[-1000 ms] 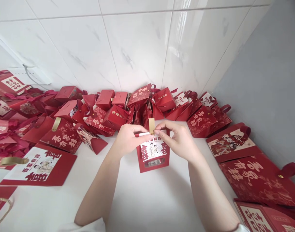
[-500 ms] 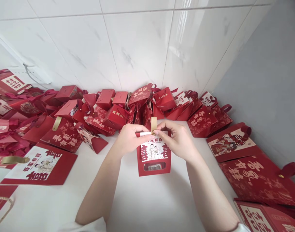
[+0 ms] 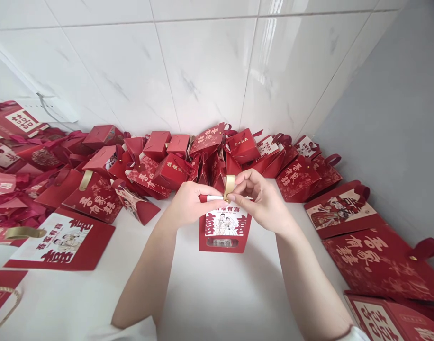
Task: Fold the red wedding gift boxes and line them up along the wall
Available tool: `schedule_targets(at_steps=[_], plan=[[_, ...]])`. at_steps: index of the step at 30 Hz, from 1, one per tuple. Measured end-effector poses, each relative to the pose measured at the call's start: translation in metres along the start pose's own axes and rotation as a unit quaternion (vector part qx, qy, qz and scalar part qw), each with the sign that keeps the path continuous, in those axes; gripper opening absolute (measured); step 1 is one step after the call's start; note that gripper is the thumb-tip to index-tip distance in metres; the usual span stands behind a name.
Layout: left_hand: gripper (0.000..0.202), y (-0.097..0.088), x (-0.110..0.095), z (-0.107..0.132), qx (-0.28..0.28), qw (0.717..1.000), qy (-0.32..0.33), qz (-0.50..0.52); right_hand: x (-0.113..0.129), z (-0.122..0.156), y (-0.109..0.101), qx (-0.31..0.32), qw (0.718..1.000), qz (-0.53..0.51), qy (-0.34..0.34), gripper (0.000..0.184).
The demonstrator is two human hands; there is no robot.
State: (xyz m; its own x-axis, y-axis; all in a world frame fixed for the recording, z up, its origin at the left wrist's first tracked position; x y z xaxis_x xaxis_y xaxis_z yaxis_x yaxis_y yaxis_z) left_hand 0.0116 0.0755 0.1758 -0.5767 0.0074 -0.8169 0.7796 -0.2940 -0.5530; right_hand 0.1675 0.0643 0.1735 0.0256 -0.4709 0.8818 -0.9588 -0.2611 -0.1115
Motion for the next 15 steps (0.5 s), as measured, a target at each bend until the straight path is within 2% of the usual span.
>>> schedule_targets(at_steps=[6, 9, 12, 15], plan=[[0.017, -0.0015, -0.0053, 0.0032, -0.006, 0.999, 0.002, 0.037, 0.0027, -0.0006, -0.0058, -0.025, 0.999, -0.036, 0.004, 0.031], [0.017, -0.0017, -0.0044, 0.0056, 0.006, 0.996, -0.021, 0.092, 0.0049, 0.0002, -0.003, 0.013, 0.999, -0.014, 0.029, 0.023], [0.021, -0.0011, -0.0031, 0.0053, 0.002, 0.987, -0.03, 0.156, 0.0037, 0.0035, 0.0019, 0.066, 0.995, 0.034, 0.071, 0.031], [0.025, -0.0009, -0.0015, 0.0016, -0.023, 0.971, -0.025, 0.236, 0.0026, 0.0036, -0.0002, 0.039, 0.995, 0.041, 0.081, 0.037]])
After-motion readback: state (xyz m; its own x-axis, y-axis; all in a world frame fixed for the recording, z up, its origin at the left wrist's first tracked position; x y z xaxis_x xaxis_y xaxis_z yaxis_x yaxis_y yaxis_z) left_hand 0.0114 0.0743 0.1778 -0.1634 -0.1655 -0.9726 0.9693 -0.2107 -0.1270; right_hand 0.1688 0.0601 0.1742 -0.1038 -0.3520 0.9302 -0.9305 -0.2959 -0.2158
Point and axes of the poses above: each hand's wrist, its own z-axis away from the middle knuckle, its own y-axis out of the palm, x = y × z, the point moved 7 cm from there along -z, towards the middle knuckle, and after that the axes turned 11 degrees about -y, right-handed, at the moved point
